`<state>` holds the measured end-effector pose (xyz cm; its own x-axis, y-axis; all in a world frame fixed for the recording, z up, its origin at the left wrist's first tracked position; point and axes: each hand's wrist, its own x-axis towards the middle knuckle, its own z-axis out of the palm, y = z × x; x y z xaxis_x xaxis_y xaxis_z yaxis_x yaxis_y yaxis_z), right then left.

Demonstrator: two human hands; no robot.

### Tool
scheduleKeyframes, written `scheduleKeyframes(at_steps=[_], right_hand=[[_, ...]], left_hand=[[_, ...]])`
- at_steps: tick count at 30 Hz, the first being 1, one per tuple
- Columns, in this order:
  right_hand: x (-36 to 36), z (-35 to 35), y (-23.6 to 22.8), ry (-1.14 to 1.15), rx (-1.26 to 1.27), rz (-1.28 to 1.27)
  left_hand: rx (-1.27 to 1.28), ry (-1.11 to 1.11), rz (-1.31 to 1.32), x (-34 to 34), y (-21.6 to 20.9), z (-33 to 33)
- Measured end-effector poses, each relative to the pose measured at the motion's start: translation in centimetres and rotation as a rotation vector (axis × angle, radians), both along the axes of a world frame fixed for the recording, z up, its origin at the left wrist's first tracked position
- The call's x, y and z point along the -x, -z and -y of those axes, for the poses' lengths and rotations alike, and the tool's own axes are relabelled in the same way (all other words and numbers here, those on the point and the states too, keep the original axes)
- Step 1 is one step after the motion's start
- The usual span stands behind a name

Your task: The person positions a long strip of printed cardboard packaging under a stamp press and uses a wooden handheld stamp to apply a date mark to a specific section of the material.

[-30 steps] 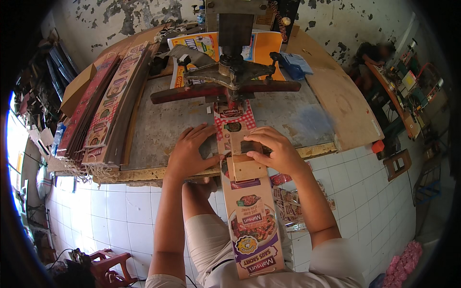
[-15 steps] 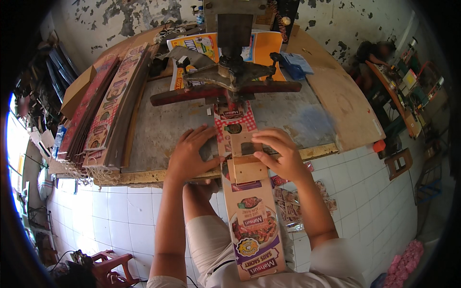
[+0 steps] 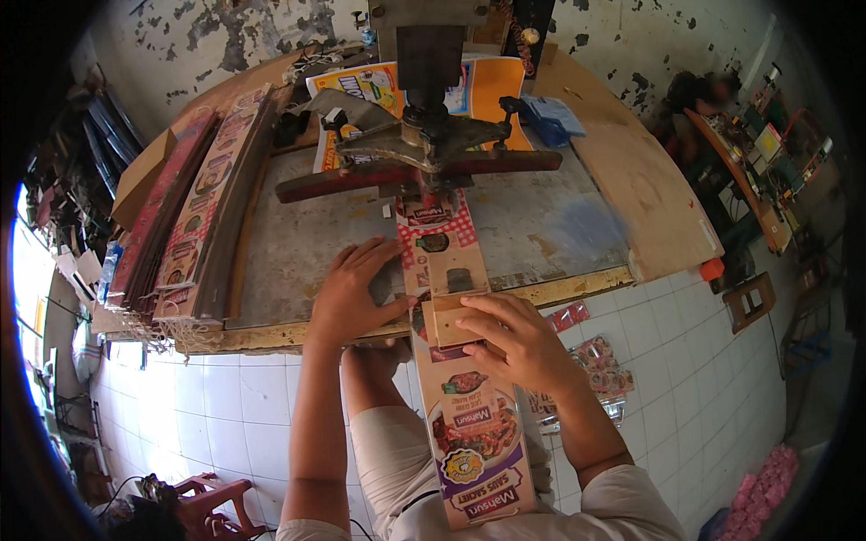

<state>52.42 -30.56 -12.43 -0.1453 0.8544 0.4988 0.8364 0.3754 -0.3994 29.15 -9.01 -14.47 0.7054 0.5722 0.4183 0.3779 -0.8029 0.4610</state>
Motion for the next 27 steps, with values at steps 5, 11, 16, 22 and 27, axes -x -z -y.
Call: scheduleKeyframes(at_steps=[5,11,16,22,27], right_hand=[[-1.8,-0.4,0.9,-0.083,-0.004,-0.078],[-3.1,-0.1,-0.6,-0.049,-0.168,-0.188],[-3.2,-0.6,0.2,-0.074,-0.144,-0.194],[-3.0,-1.6,0.7,-0.099,-0.107,-0.245],[-2.5,-2.1,1.3,-0.128,-0.140,-0.238]], left_hand=[[0.002,-0.006,-0.009,-0.1,-0.2,0.1],[-0.018,0.002,-0.033,0.2,0.0,-0.1],[-0.046,0.021,-0.049,0.0,0.5,-0.2],[-0.049,0.015,-0.058,-0.1,0.4,-0.3],[-0.046,0.014,-0.056,0.1,0.4,-0.2]])
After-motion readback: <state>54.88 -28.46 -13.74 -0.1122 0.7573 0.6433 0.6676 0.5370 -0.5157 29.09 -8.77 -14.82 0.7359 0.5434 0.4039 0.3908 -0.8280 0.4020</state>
